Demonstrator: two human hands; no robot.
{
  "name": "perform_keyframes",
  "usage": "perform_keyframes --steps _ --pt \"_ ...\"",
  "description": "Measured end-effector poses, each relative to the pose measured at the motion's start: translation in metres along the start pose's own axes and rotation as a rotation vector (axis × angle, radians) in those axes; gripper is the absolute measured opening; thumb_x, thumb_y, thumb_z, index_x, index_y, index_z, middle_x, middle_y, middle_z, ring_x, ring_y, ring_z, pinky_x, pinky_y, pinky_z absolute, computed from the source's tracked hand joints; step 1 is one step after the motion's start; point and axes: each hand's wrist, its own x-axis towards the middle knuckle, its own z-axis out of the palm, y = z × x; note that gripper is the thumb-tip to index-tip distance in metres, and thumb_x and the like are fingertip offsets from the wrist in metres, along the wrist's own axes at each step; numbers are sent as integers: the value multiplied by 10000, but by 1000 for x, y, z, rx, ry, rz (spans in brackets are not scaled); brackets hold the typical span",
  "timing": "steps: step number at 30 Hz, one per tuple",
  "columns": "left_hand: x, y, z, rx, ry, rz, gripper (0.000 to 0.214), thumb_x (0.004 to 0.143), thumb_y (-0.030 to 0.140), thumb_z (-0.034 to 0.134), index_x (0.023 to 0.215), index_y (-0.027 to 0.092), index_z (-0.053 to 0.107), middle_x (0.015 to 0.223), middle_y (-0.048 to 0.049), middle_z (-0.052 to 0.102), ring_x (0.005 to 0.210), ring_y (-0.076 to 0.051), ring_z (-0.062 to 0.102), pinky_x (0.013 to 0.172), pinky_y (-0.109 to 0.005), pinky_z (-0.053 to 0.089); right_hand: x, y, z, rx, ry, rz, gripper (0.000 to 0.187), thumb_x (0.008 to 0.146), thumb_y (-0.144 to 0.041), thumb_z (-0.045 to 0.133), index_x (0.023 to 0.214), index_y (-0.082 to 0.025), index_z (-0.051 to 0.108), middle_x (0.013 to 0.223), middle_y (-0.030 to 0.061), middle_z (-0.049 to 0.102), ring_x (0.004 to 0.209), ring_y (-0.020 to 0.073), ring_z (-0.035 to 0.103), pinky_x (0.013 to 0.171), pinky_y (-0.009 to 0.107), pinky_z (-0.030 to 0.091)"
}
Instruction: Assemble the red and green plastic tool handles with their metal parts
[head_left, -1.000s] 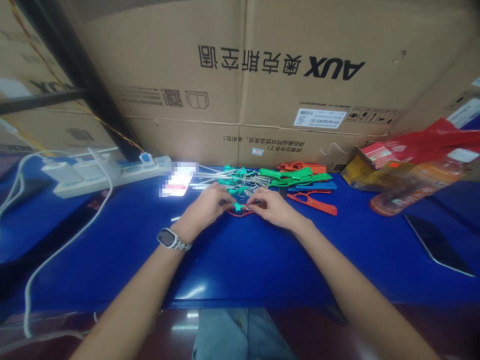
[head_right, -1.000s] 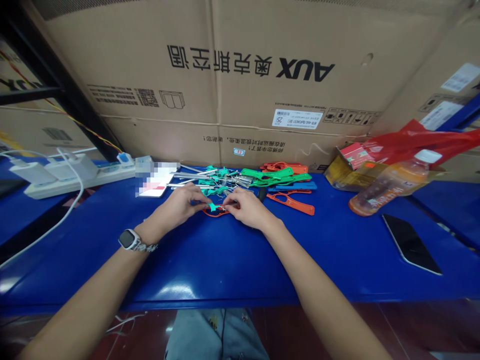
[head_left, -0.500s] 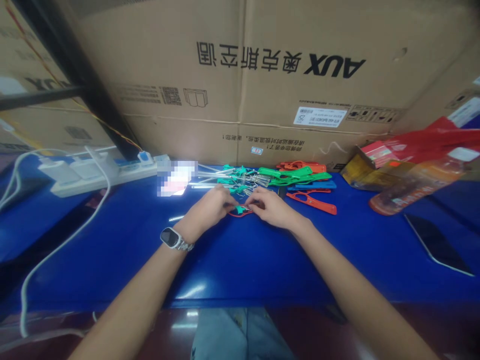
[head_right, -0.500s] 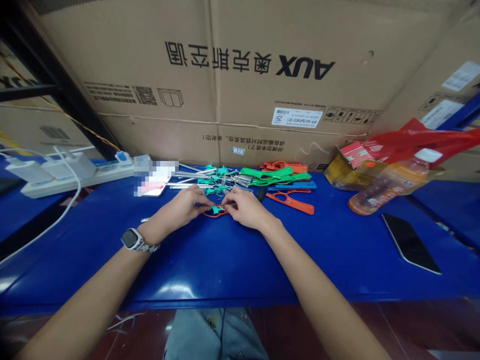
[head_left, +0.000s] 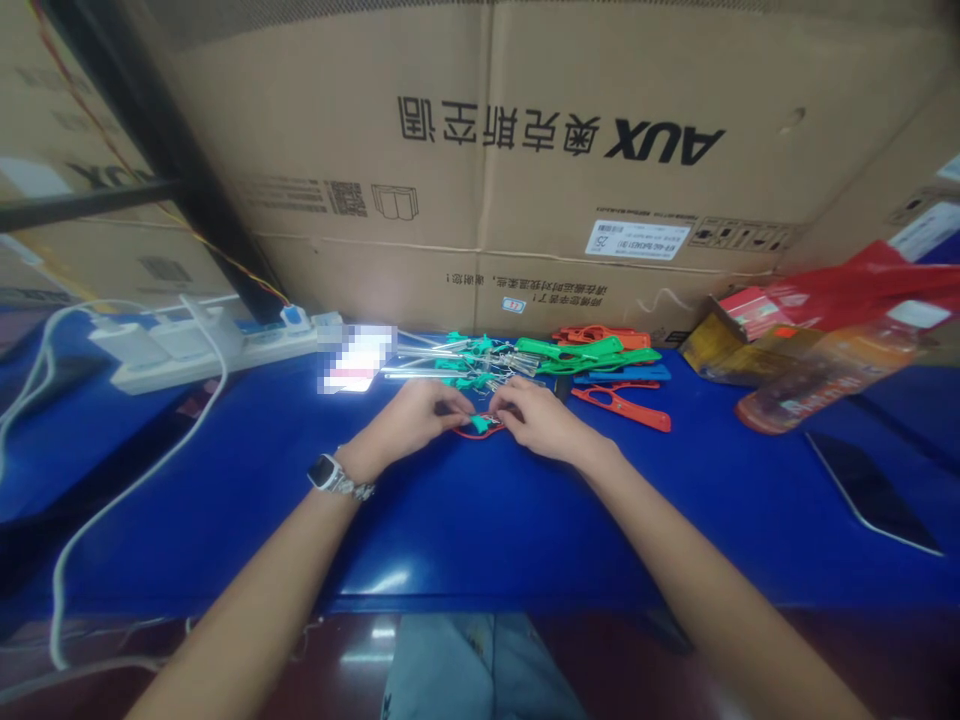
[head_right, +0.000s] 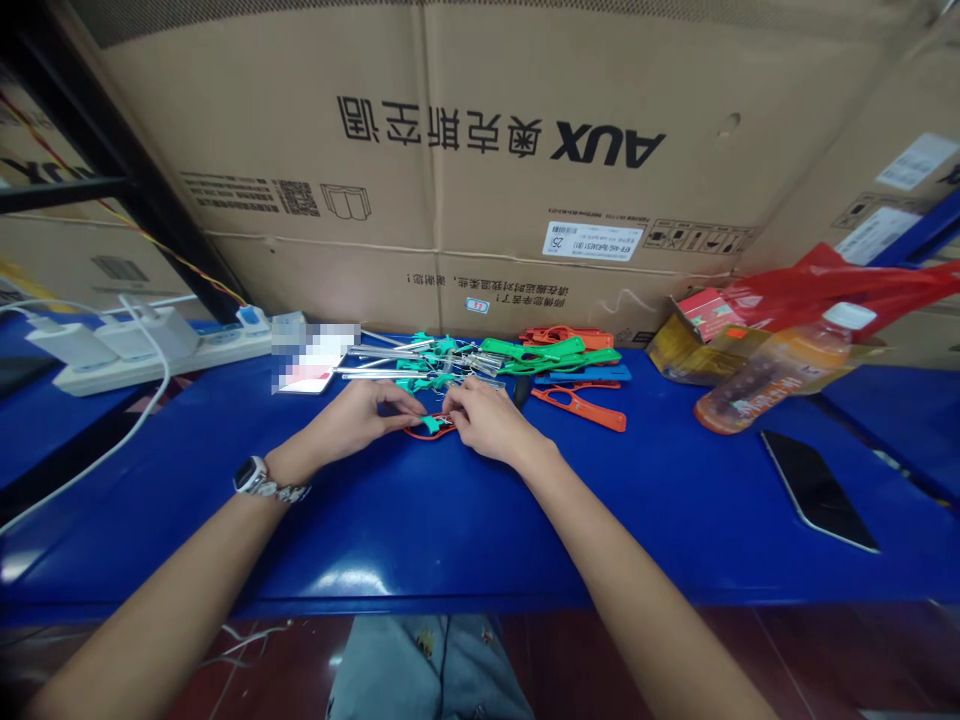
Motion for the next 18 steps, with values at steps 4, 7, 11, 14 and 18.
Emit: perform_keyframes --steps 4,7,11,14,18 --pt "-2 -3 1 72 33 69 93 826 174 710 888 204 772 848 -19 782 775 -172 704 741 -288 534 -1 -1 0 -10 2 16 175 896 -121 512 929 -216 656 934 38 543 853 181 568 789 316 421" --pt "-2 -4 1 165 56 128 103 836 189 708 893 230 783 863 -18 773 798 -178 670 746 -300 505 -2 0 0 -5 27 11 167 893 -121 525 929 -214 659 936 38 553 846 175 576 786 311 425" --pt "-2 -4 2 202 36 155 119 839 167 697 887 231 786 815 -23 750 794 -182 631 743 -309 479 -3 -6 1 37 106 -20 125 895 -155 555 960 -204 649 951 37 570 766 146 575 717 282 431" --pt "-1 -6 3 201 15 171 121 853 167 680 884 224 782 803 -28 732 791 -182 609 750 -316 466 -2 -15 3 37 148 -64 97 883 -205 594 962 -204 651 941 30 577 727 134 562 678 271 422" --pt "-2 -9 3 208 7 210 104 873 211 659 879 229 762 843 -26 714 832 -187 600 790 -329 460 1 -21 8 14 100 -116 91 848 -214 651 939 -213 659 845 4 584 716 136 546 674 265 403"
